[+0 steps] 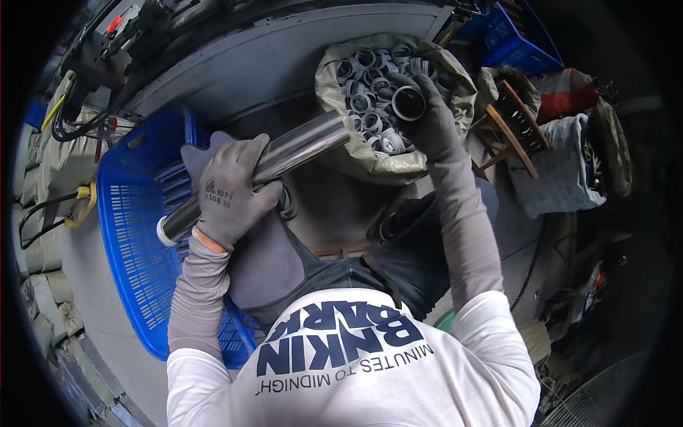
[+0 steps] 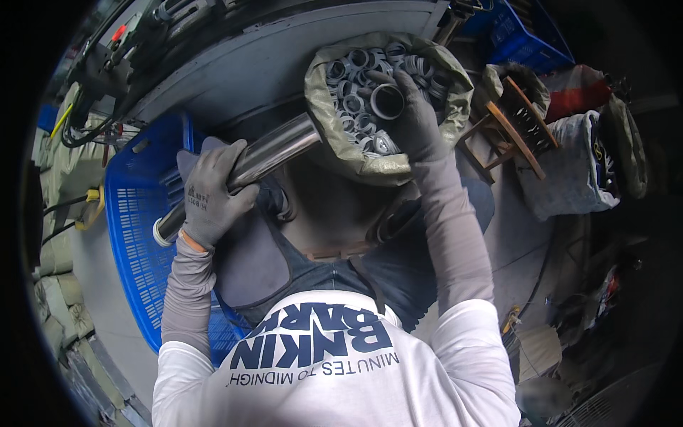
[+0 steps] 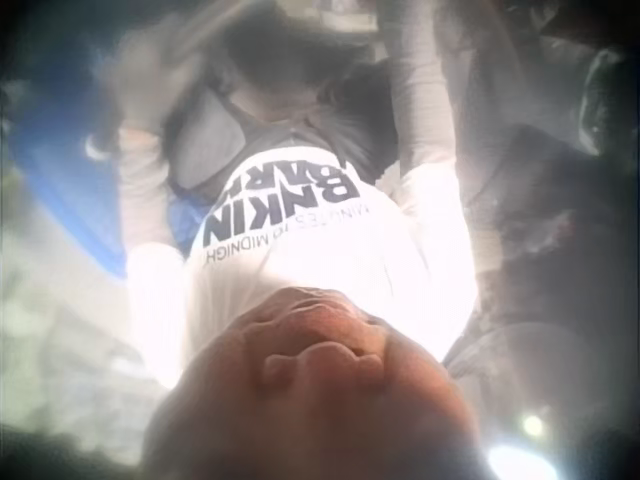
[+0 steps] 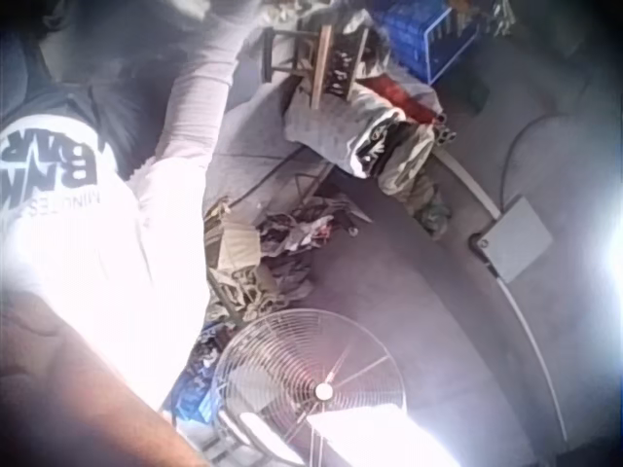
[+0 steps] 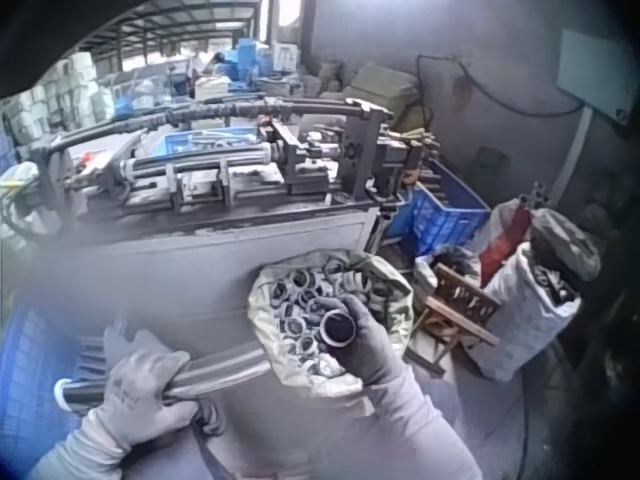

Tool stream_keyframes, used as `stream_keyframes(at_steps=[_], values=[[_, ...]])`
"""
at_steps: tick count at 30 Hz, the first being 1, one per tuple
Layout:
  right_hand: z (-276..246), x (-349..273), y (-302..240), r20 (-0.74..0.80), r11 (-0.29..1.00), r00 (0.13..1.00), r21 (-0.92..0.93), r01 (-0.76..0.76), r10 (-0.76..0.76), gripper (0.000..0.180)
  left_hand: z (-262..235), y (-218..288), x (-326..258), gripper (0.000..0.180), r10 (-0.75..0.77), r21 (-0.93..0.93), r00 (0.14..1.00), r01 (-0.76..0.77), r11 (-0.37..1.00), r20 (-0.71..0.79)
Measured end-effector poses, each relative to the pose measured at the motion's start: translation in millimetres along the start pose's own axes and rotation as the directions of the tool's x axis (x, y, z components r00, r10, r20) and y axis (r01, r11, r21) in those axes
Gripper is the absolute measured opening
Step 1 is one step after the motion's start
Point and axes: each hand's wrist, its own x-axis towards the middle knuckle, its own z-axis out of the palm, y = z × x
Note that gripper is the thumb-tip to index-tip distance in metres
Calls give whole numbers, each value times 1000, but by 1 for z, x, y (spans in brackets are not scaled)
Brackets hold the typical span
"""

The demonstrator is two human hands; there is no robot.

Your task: The person takes metal pipes from a basket, fits rings onto both ends of each pipe, inserts them into a machine, and places them back into the basket. The person then adjusts the bag of rings, stands up, and removes their gloves.

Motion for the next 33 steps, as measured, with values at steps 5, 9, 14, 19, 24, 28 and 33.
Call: stream_keyframes(at_steps=[5, 9, 14, 19, 24, 28, 33], values=[[64, -20, -29, 50, 573, 942, 783, -243, 332, 43, 1, 9, 1, 68, 31, -49, 999, -33, 998, -35], [80, -30, -31, -100, 941, 953, -219, 258, -285, 44, 4, 7, -1, 69, 20, 5, 1000, -20, 1000, -23], [71, -25, -6, 8, 811, 936, -497, 309, -352, 54, 8, 10, 2, 68, 42, 8, 999, -42, 999, -35], [87, -20, 11, -14, 688, 876, -626, 368, -482, 48, 12, 15, 3, 70, 20, 10, 1000, -20, 1000, 13], [95, -20, -2, 78, 551, 817, -702, 452, -571, 61, 13, 15, 4, 71, 24, 26, 998, -25, 999, 54], [97, -19, -8, 6, 658, 852, -633, 408, -523, 40, 13, 13, 4, 71, 50, 18, 996, -52, 998, 72], [108, -24, -4, -178, 936, 949, -286, 205, -262, 24, 14, 16, 6, 74, 80, 43, 991, -85, 995, 108]])
